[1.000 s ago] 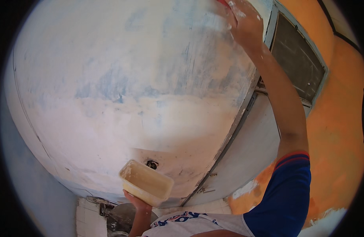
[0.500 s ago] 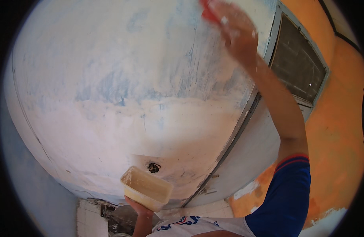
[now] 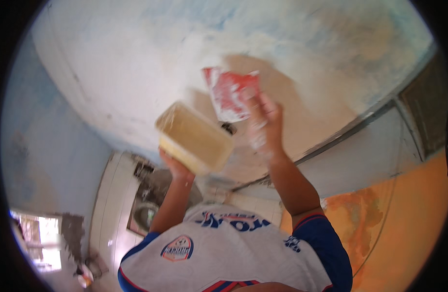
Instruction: The person applies plaster to a section of the ceiling using a spreader while holding a container of the material.
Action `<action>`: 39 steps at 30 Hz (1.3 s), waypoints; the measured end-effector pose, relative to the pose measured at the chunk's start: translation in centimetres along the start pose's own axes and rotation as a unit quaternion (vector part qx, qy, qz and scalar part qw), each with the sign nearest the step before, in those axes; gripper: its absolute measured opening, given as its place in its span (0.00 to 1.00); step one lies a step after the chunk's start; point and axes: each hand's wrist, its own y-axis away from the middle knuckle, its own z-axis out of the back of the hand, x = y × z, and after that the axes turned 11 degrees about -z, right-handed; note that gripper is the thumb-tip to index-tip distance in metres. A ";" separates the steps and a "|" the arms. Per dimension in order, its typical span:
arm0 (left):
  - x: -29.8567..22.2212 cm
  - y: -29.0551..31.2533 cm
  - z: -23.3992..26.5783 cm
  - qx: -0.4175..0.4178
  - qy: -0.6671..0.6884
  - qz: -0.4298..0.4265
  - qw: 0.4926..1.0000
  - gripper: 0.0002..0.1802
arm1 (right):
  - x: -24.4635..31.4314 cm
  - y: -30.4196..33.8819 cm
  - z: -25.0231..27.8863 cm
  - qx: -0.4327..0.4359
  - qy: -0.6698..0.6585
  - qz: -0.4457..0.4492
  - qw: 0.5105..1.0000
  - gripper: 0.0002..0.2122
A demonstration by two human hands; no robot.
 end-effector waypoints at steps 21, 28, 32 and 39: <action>1.2 -1.3 8.6 0.118 0.055 0.032 0.991 0.50 | -2.3 6.7 -1.3 0.130 0.461 0.009 0.878 0.09; -0.3 0.1 10.2 0.088 0.068 0.003 0.994 0.51 | -2.3 8.5 -2.5 0.151 0.549 -0.022 0.822 0.13; -1.2 0.2 10.5 0.065 0.081 -0.018 0.994 0.51 | -4.4 8.5 -2.6 0.136 0.510 0.020 0.849 0.15; -1.8 0.5 10.8 0.042 0.099 -0.051 0.993 0.51 | -6.8 8.2 -2.5 0.153 0.503 0.044 0.850 0.21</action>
